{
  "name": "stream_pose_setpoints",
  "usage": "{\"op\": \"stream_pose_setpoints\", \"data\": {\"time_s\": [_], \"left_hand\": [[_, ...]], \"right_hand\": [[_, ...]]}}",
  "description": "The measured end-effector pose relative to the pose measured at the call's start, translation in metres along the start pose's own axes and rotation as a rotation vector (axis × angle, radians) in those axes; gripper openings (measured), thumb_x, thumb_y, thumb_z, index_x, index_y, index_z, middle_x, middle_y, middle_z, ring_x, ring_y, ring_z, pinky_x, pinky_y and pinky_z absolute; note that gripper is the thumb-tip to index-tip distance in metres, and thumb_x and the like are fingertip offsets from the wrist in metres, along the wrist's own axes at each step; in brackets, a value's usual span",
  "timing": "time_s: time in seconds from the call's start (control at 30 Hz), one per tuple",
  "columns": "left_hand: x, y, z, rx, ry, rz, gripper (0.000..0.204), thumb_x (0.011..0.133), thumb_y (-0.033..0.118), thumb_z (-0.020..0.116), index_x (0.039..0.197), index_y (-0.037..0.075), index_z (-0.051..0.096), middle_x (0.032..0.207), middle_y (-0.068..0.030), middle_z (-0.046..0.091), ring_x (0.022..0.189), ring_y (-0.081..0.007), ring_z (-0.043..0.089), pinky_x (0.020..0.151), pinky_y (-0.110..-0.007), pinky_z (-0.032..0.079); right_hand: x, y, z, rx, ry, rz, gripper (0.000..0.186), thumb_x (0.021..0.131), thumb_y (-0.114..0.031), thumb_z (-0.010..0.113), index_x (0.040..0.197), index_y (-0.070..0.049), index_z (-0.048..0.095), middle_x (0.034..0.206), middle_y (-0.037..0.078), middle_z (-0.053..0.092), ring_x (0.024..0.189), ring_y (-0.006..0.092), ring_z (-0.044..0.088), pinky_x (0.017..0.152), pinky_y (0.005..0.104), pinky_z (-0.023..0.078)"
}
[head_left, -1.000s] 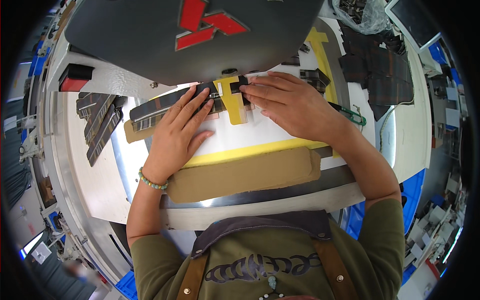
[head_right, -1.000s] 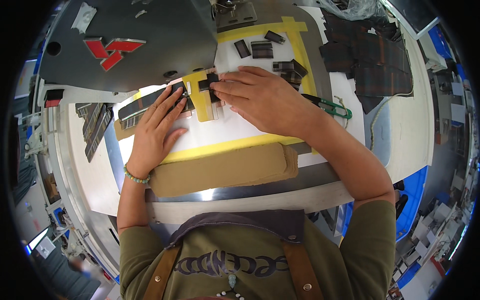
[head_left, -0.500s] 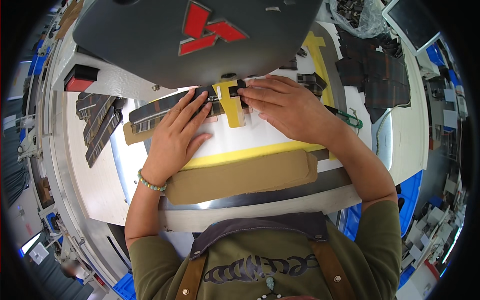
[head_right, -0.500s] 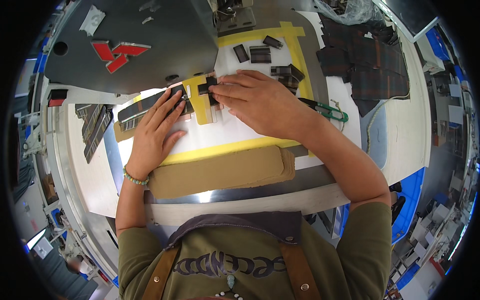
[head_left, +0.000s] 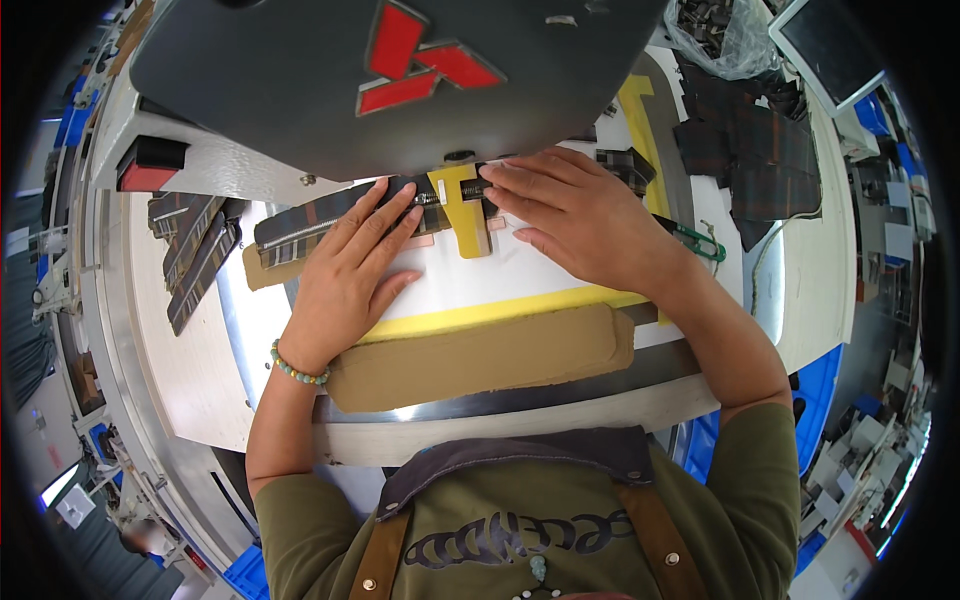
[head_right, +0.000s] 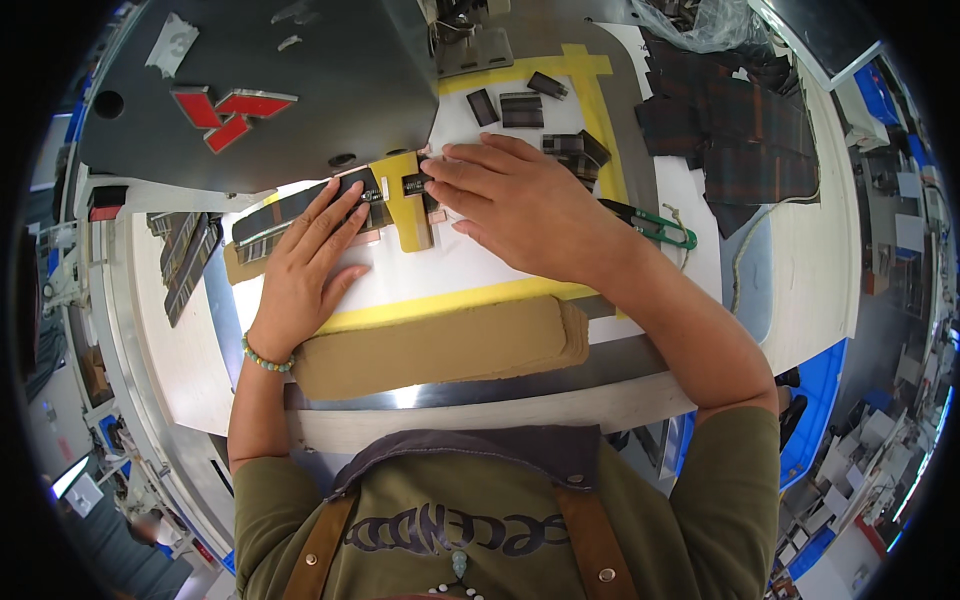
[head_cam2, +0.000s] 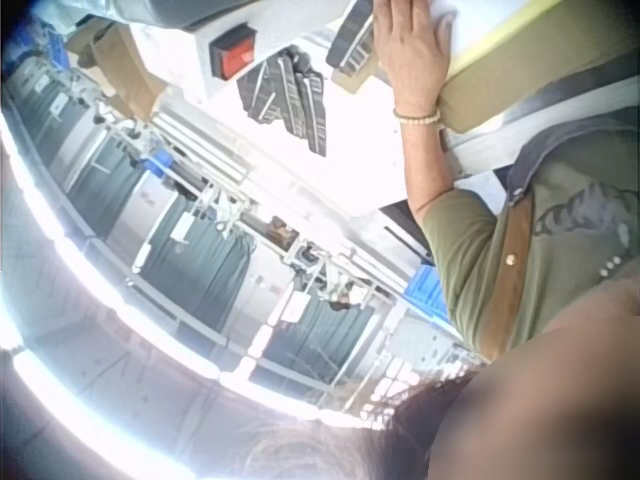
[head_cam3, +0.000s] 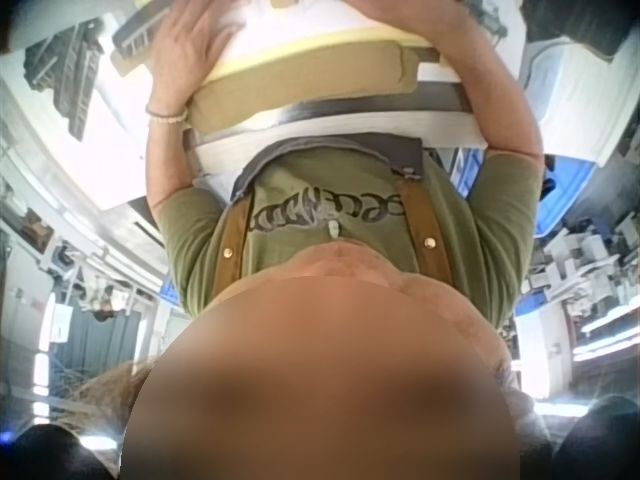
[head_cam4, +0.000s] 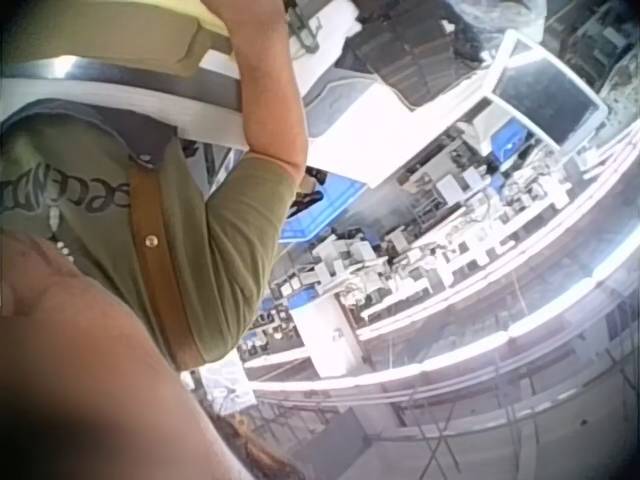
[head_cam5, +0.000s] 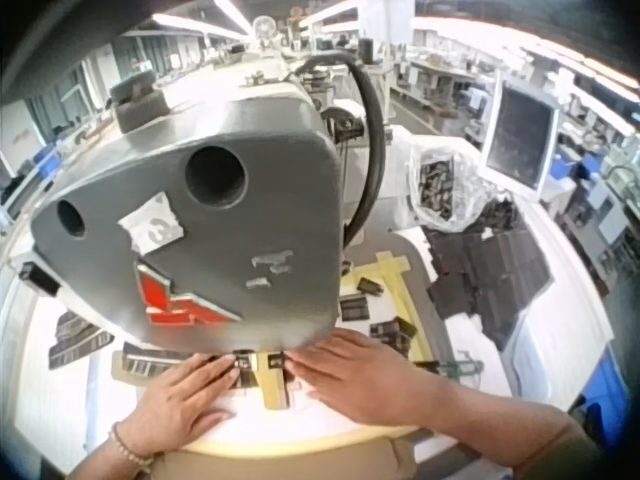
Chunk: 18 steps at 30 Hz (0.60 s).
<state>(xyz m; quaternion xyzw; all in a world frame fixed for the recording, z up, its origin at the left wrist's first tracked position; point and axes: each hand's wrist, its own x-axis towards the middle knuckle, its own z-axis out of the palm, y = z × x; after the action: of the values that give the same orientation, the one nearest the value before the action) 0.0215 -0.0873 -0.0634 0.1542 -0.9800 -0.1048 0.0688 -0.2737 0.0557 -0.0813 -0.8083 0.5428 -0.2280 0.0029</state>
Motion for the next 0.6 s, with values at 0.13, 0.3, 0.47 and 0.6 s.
{"op": "stream_pose_setpoints", "data": {"time_s": [0.13, 0.3, 0.47, 0.6], "left_hand": [[0.002, 0.0011, -0.0003, 0.006, 0.003, 0.011, 0.068, 0.092, 0.029, 0.082, 0.153, 0.006, 0.064, 0.167, -0.0104, 0.054, 0.159, -0.0339, 0.045, 0.126, -0.046, 0.045], [0.0022, 0.0007, 0.0018, 0.014, 0.009, 0.024, 0.068, 0.091, 0.028, 0.082, 0.152, 0.005, 0.064, 0.167, -0.0104, 0.054, 0.159, -0.0346, 0.046, 0.125, -0.046, 0.046], [0.0031, 0.0013, 0.0017, 0.014, 0.027, 0.018, 0.066, 0.09, 0.027, 0.083, 0.15, 0.004, 0.066, 0.166, -0.01, 0.056, 0.158, -0.0345, 0.047, 0.122, -0.045, 0.048], [0.0035, 0.003, 0.0004, 0.019, 0.03, 0.02, 0.066, 0.09, 0.027, 0.083, 0.149, 0.004, 0.067, 0.166, -0.0099, 0.056, 0.158, -0.0341, 0.047, 0.122, -0.045, 0.048]], "right_hand": [[-0.0035, 0.0072, -0.0035, -0.02, -0.031, -0.024, 0.042, 0.097, -0.023, 0.078, 0.134, -0.006, 0.074, 0.149, 0.004, 0.066, 0.143, 0.0229, 0.058, 0.126, 0.045, 0.043], [-0.0041, 0.0026, -0.0016, -0.107, -0.042, -0.021, 0.034, 0.102, -0.023, 0.073, 0.132, -0.008, 0.076, 0.146, 0.001, 0.068, 0.142, 0.0208, 0.058, 0.126, 0.0457, 0.043], [-0.0049, 0.0037, 0.0009, -0.117, -0.029, -0.021, 0.032, 0.105, -0.024, 0.069, 0.133, -0.011, 0.077, 0.146, 0.001, 0.069, 0.142, 0.0209, 0.06, 0.125, 0.0462, 0.044], [-0.0051, 0.0037, 0.0013, -0.124, -0.026, -0.024, 0.031, 0.106, -0.025, 0.069, 0.132, -0.011, 0.077, 0.146, 0.002, 0.07, 0.142, 0.021, 0.06, 0.125, 0.0461, 0.044]]}}
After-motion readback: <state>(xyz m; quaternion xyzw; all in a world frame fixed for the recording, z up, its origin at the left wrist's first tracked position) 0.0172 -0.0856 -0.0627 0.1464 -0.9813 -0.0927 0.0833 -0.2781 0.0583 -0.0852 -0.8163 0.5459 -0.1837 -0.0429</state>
